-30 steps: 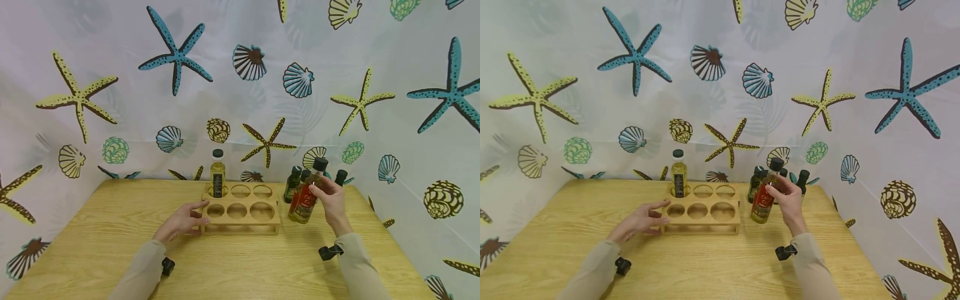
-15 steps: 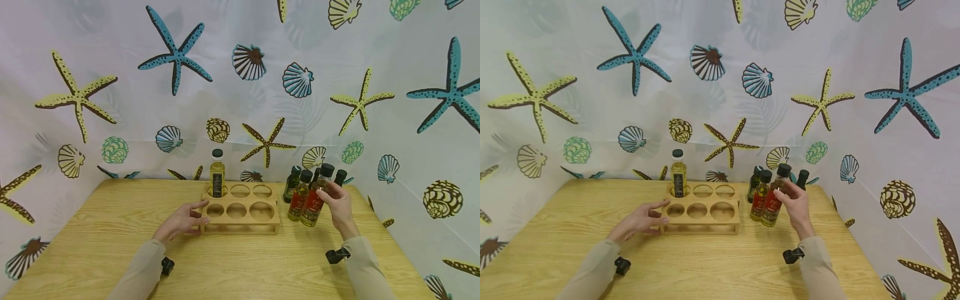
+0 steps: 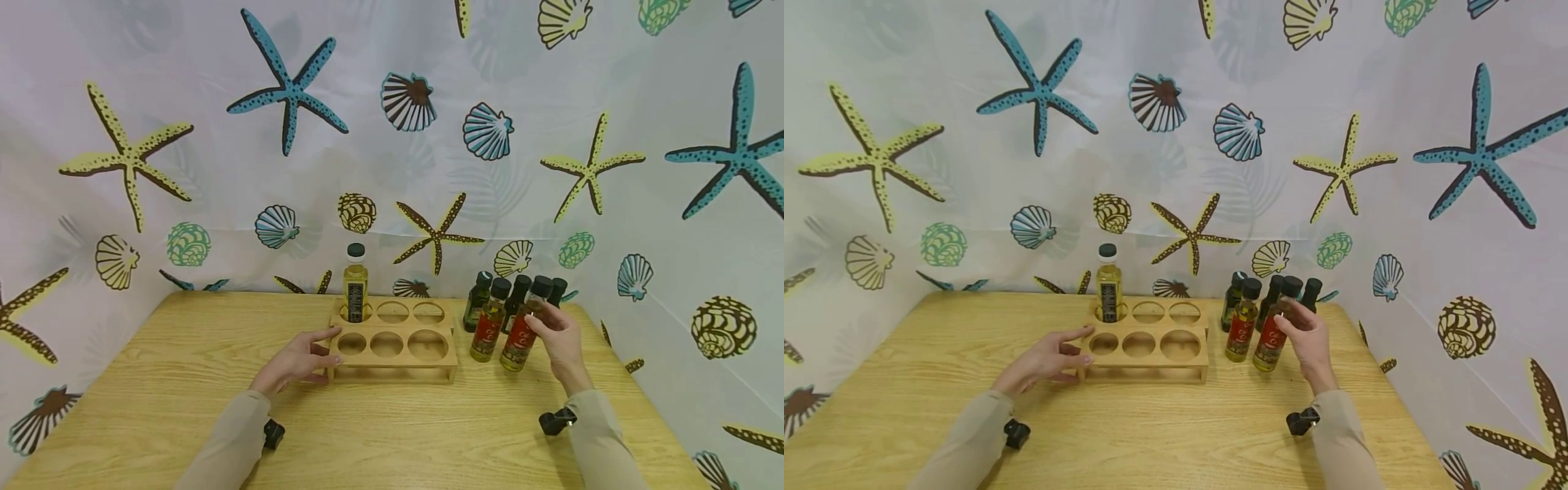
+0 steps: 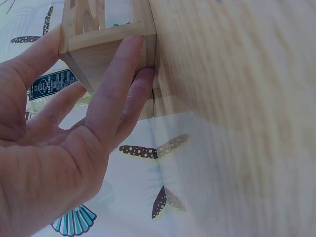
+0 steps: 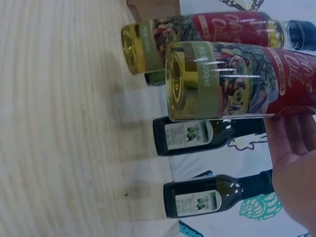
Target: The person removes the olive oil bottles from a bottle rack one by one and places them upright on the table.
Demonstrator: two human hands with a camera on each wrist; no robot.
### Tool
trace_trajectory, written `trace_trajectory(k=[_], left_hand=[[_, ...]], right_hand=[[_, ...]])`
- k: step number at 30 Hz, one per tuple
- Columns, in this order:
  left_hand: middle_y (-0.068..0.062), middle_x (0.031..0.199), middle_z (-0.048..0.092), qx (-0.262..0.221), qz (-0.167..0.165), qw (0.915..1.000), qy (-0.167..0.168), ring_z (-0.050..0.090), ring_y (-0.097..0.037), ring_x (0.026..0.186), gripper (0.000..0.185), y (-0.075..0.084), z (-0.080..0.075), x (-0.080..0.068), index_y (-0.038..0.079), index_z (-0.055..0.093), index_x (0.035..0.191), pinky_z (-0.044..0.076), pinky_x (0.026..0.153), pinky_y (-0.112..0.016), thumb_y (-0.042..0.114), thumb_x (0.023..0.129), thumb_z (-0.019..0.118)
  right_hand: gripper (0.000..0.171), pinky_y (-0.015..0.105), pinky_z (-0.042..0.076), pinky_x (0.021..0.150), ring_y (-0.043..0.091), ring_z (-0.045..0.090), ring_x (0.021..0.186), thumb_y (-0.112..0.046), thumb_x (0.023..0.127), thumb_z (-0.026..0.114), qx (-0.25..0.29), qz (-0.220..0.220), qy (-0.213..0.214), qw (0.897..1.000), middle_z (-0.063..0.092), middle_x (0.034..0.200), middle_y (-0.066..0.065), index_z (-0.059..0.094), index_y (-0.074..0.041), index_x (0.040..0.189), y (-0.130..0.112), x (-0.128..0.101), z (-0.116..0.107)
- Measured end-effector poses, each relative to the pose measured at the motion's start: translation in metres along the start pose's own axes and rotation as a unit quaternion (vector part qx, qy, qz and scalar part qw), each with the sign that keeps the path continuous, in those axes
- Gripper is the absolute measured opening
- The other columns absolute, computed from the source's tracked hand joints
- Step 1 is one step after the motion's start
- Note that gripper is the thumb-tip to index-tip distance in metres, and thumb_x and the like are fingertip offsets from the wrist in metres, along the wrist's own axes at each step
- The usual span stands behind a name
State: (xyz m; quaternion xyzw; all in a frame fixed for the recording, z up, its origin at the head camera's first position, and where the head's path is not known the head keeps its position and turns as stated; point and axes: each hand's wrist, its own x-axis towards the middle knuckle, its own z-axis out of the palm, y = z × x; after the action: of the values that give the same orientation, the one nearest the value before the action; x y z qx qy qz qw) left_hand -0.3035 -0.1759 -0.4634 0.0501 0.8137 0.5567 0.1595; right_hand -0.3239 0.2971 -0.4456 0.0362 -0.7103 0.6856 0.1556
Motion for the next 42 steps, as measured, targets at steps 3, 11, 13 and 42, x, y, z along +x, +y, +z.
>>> trace_trajectory(k=[3, 11, 13, 42], left_hand=[[-0.028, 0.135, 0.050, 0.001, 0.000, 1.0000, 0.000, 0.063, -0.027, 0.108, 0.074, 0.000, 0.000, 0.000, 0.019, 0.035, 0.154, 0.060, 0.080, -0.044, 0.022, 0.090, 0.073], [-0.028, 0.134, 0.050, 0.000, -0.003, 1.0000, -0.001, 0.063, -0.027, 0.107, 0.073, -0.001, 0.000, 0.002, 0.019, 0.034, 0.154, 0.060, 0.080, -0.044, 0.022, 0.091, 0.072], [-0.028, 0.135, 0.049, -0.001, -0.006, 1.0000, -0.001, 0.063, -0.028, 0.108, 0.074, -0.001, 0.000, 0.001, 0.020, 0.034, 0.154, 0.060, 0.080, -0.043, 0.023, 0.091, 0.072], [-0.029, 0.136, 0.047, -0.001, -0.008, 1.0000, -0.006, 0.062, -0.030, 0.110, 0.075, -0.001, 0.000, 0.002, 0.020, 0.033, 0.155, 0.060, 0.080, -0.042, 0.025, 0.091, 0.072]], right_hand=[[0.059, 0.011, 0.052, 0.082, -0.006, 0.059, 0.099, -0.014, 0.093, 0.069, -0.017, 0.030, 0.011, 0.999, 0.061, 0.103, -0.026, 0.046, 0.002, 0.144, 0.005, 0.002, -0.005], [0.061, 0.007, 0.047, 0.085, -0.008, 0.054, 0.102, -0.019, 0.094, 0.068, -0.079, 0.065, -0.001, 0.995, 0.050, 0.143, 0.013, 0.043, -0.004, 0.148, 0.013, 0.007, -0.012], [0.062, 0.007, 0.045, 0.085, -0.008, 0.052, 0.103, -0.021, 0.095, 0.067, -0.090, 0.069, -0.008, 0.994, 0.045, 0.149, 0.018, 0.042, -0.005, 0.149, 0.014, 0.008, -0.013], [0.051, 0.017, 0.050, 0.083, -0.004, 0.057, 0.103, -0.019, 0.095, 0.064, -0.105, 0.033, -0.072, 0.991, 0.061, 0.107, -0.024, 0.051, -0.001, 0.141, 0.020, 0.026, -0.023]])
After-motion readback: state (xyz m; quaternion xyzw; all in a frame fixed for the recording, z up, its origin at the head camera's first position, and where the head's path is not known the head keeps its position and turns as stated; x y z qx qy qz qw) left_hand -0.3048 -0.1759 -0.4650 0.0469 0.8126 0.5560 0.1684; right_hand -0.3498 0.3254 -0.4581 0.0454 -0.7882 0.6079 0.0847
